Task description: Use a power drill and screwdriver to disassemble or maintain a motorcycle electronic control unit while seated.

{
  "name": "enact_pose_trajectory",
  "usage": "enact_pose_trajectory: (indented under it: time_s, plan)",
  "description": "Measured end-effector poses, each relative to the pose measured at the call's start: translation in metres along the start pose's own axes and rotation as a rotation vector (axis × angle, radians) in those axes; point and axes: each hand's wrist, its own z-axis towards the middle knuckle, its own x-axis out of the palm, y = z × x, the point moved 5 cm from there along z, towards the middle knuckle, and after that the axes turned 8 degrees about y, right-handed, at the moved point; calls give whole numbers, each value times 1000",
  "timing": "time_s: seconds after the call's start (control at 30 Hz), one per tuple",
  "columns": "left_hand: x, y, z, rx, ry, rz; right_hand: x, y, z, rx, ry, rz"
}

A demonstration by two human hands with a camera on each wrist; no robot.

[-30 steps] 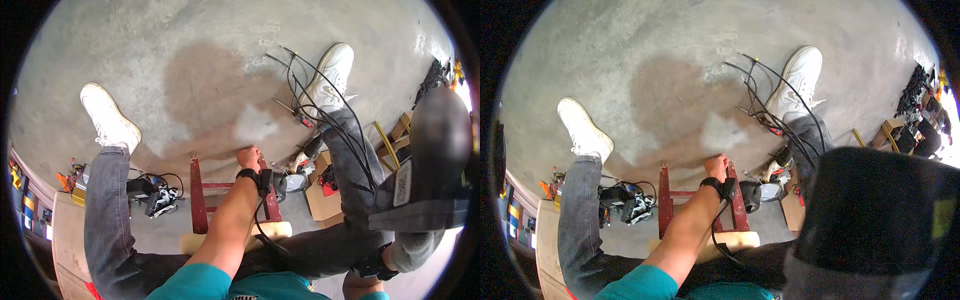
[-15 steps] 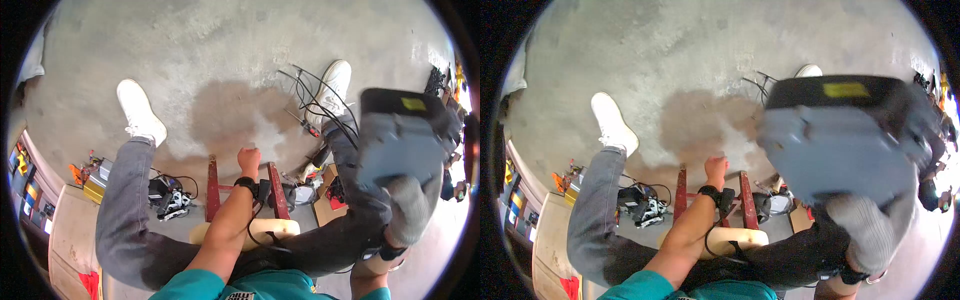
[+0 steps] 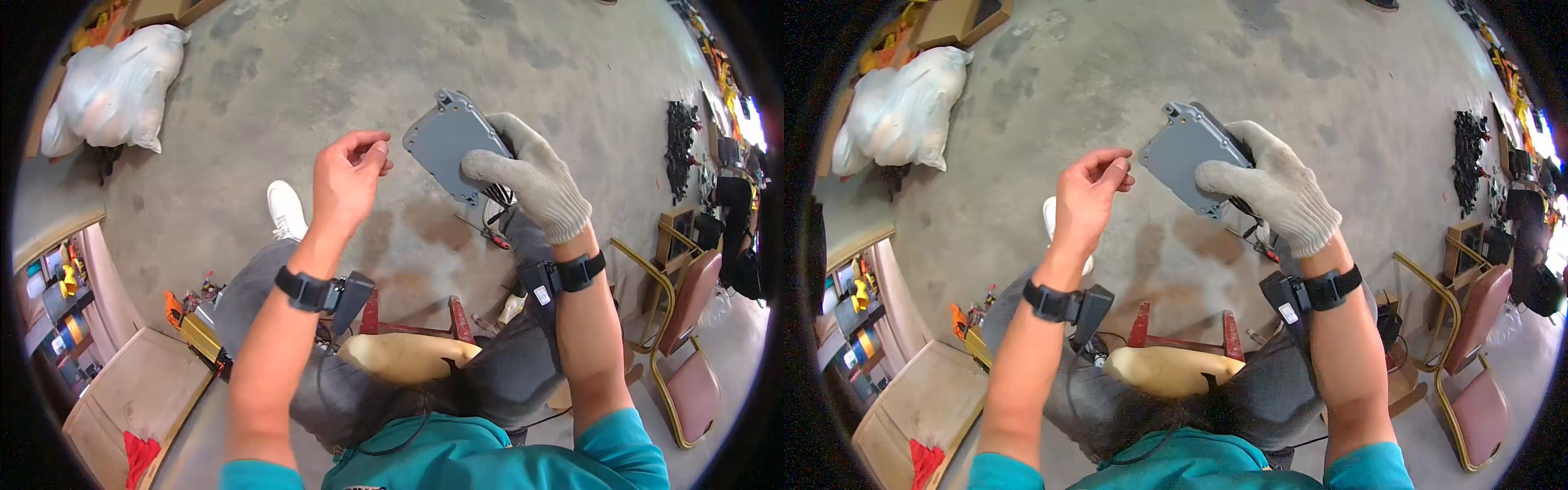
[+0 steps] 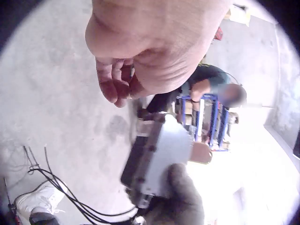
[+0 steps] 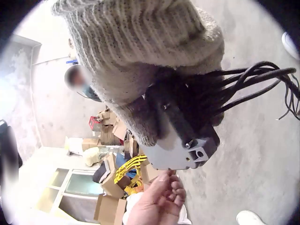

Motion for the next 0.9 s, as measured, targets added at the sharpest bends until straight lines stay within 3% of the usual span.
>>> enact_pose_trajectory:
  time_s: [0.07,0.3,0.43,0.9]
  plan:
    - [-4,-37,-20,92,78,81,6,2,-2,-25,20,-11]
    - [-4,-42,-29,101,233,-36,10,-7,1,14,53,-44]
    - [-7,-50,-17,125,247,-150,16,-3,7,37,65,-44]
    - [-15,-43,-10,34,302,-50,22,-1,13,26,83,-4]
